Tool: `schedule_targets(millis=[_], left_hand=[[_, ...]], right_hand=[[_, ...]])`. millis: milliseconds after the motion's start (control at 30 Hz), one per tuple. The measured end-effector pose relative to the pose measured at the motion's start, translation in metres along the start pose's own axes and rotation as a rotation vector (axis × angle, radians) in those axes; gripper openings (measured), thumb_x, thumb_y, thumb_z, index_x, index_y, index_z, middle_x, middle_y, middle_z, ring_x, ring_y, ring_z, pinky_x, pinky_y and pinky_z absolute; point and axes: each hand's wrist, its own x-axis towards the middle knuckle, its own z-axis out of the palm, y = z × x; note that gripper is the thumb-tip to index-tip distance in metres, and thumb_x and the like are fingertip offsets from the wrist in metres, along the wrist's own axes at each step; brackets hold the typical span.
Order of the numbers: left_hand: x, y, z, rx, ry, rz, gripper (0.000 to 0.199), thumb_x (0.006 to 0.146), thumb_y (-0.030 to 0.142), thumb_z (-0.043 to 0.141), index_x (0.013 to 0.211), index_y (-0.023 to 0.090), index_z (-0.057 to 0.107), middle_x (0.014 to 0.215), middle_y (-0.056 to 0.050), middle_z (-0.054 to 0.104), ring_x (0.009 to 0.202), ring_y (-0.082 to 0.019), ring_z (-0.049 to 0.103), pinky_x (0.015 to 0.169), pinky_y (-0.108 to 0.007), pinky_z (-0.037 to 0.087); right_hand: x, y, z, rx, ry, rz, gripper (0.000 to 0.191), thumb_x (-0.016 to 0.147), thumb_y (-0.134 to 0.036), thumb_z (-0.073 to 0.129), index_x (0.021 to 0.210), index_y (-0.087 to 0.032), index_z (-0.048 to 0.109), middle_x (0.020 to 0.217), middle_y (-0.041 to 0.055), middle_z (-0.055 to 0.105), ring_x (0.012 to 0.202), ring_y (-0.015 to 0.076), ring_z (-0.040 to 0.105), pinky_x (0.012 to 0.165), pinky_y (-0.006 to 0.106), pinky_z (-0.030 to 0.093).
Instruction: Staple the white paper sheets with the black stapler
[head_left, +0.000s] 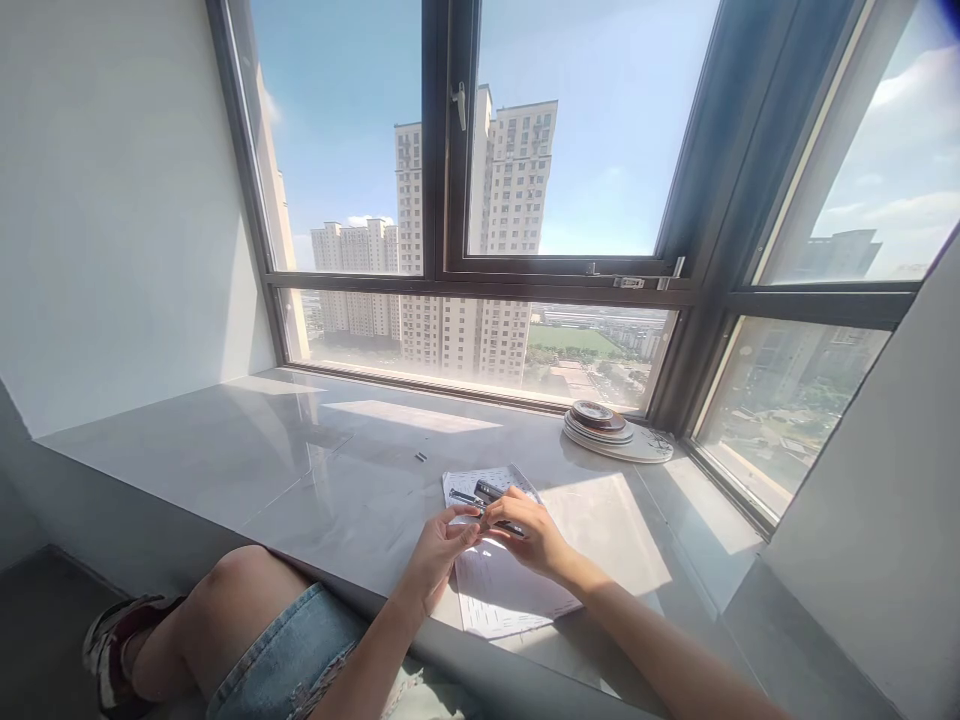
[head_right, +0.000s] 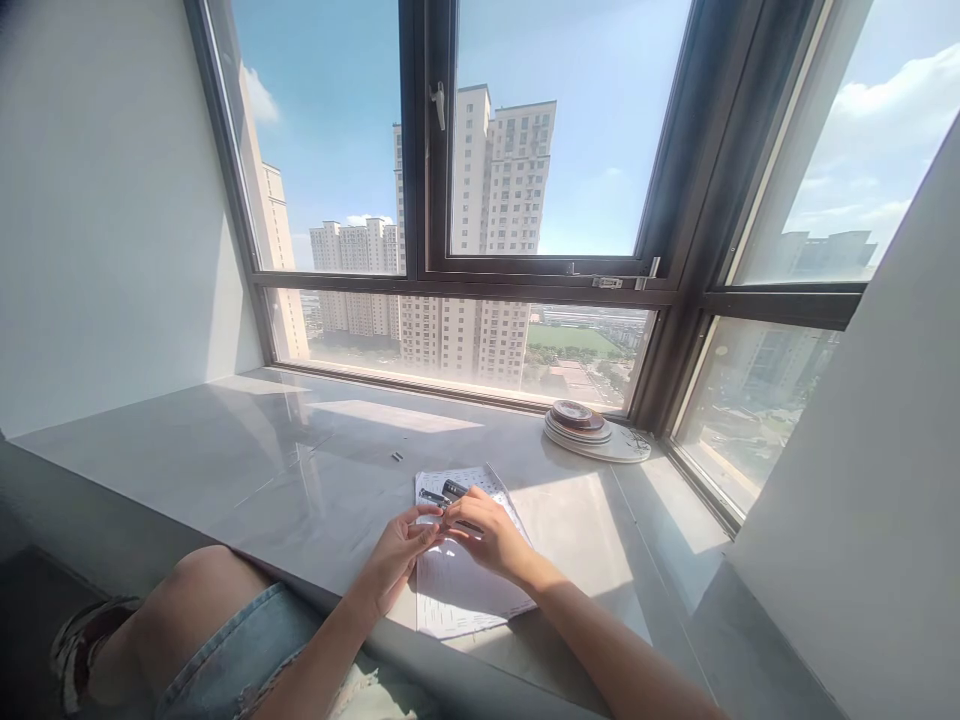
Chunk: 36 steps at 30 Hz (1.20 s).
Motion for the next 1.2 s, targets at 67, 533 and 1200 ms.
schedule_targets(millis=[67,533,1200], left_hand=[[0.001,0.0,0.0,-0.034,0.02,-0.008,0.047,0.077,0.041,0.088,0.111,0.017,0.067,0.089,-0.009,0.078,0.093,-0.021,0.072,0.093,-0.031,0.047],[0.001,-0.001,0.0,-0.055,0.102,-0.007,0.046,0.067,0.04,0.094,0.096,0.019,0.064,0.071,0.003,0.06,0.06,-0.007,0.047,0.056,-0.02,0.028],[0.061,0.037,-0.045,0.917,0.209,0.249,0.014,0.092,0.023,0.053,0.092,0.021,0.067,0.094,-0.007,0.069,0.086,-0.021,0.064,0.078,-0.032,0.049]], right_hand=[[-0.002,0.004,-0.002,-0.027,0.034,0.037,0.007,0.097,-0.029,0.067,0.1,-0.023,0.069,0.093,0.006,0.075,0.081,0.0199,0.063,0.074,0.035,0.051],[-0.017,0.064,-0.049,-0.5,0.197,0.553,0.018,0.09,-0.03,0.063,0.076,-0.022,0.07,0.078,0.0061,0.072,0.075,0.0235,0.059,0.073,0.034,0.045],[-0.052,0.121,-0.06,-0.745,-0.083,0.954,0.044,0.089,-0.026,0.059,0.13,-0.017,0.07,0.112,0.0164,0.067,0.105,0.0284,0.059,0.092,0.033,0.043]])
